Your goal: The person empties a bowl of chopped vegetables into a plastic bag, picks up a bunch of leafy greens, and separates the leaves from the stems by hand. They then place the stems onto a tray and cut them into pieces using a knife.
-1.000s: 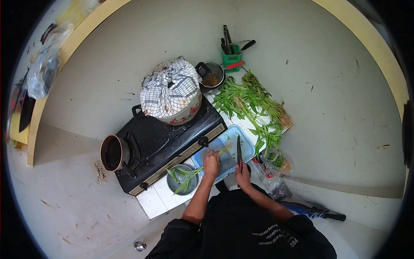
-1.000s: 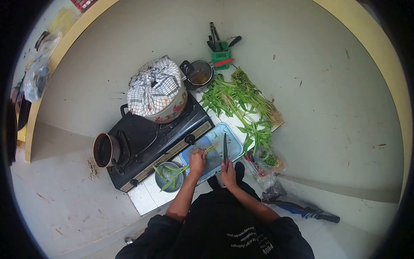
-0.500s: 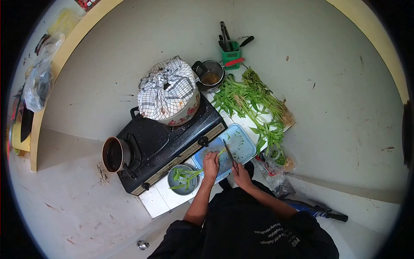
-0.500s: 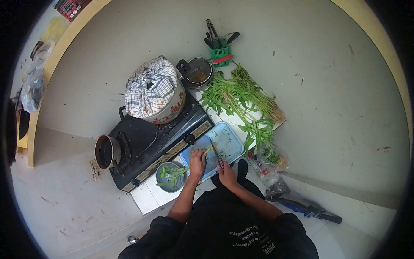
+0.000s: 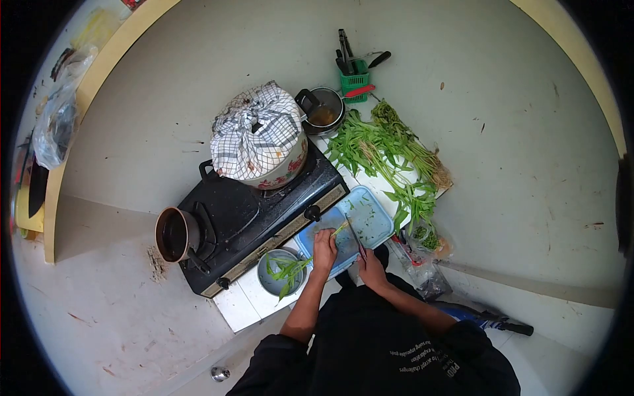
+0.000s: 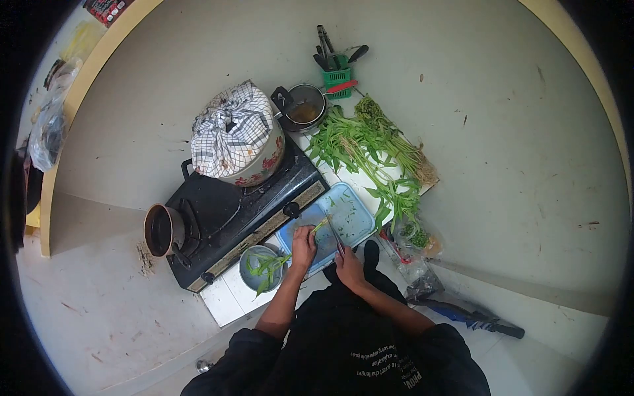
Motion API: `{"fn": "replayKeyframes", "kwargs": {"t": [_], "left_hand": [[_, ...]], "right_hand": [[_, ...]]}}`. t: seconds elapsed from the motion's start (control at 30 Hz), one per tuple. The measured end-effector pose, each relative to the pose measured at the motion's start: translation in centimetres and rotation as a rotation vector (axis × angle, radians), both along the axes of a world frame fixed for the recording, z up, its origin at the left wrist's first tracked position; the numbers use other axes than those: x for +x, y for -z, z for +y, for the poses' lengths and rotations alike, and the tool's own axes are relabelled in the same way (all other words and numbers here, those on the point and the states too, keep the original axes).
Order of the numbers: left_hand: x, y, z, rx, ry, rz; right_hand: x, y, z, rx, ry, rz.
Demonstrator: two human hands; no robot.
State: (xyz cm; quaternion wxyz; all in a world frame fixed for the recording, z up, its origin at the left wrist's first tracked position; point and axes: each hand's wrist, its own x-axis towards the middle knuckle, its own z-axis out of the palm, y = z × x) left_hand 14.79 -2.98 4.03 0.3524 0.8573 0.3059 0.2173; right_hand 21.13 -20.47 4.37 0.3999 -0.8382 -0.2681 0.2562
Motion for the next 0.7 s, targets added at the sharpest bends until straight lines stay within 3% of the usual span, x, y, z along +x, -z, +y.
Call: {"fn": "replayKeyframes", "kwargs": {"t": [0.37,0.7], "left_hand": [[-0.6,1.0,0.0,0.058,0.037,0.050],[0.6,1.8,-0.4,0.067,-0.061,-0.085]], "right_hand": [[-0.5,-0.7,-0.1,-0.037,-0.057,-0.016],[-0.9,-0.1,-0.3,-0.082,-0.073,-0.041]]}}
